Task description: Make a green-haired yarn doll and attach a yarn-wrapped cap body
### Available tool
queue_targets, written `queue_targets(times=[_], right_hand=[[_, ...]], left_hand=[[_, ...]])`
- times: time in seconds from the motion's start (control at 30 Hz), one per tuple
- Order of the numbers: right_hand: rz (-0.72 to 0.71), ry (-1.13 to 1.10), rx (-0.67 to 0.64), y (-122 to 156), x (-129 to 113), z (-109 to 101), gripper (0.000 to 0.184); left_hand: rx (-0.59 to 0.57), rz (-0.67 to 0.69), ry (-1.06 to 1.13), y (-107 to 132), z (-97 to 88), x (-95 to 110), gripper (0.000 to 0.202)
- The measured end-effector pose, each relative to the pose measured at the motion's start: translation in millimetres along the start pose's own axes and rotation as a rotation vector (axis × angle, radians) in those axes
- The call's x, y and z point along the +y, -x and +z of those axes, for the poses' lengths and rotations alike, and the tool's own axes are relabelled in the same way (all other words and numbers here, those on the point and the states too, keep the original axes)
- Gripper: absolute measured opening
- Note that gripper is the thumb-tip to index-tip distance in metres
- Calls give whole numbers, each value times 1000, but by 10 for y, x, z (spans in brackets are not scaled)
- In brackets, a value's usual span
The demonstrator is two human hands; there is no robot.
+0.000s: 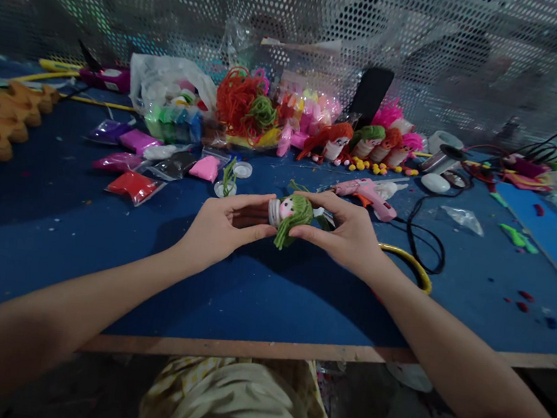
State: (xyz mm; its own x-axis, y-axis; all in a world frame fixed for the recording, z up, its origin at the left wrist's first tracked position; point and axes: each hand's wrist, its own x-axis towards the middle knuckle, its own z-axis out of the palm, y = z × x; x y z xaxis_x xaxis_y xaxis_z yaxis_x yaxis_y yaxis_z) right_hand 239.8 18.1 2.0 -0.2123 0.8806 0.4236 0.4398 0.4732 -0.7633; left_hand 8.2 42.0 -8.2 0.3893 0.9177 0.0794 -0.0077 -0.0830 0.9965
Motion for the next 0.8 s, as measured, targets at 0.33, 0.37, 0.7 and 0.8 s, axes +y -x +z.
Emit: queue_targets(times=[0.33, 0.37, 0.7, 0.8], right_hand=[[47, -65, -7, 3, 24, 35, 47], [48, -65, -11, 5, 23, 36, 48], [62, -43, -49, 11, -9, 57, 39], [43, -34, -55, 10, -22, 55, 38]], left_hand=[[8, -38, 35, 17, 6, -17, 63], [8, -37, 42, 14, 9, -16, 62], [39, -42, 21, 5, 10, 6, 53], [45, -48, 31, 6, 19, -5, 54]])
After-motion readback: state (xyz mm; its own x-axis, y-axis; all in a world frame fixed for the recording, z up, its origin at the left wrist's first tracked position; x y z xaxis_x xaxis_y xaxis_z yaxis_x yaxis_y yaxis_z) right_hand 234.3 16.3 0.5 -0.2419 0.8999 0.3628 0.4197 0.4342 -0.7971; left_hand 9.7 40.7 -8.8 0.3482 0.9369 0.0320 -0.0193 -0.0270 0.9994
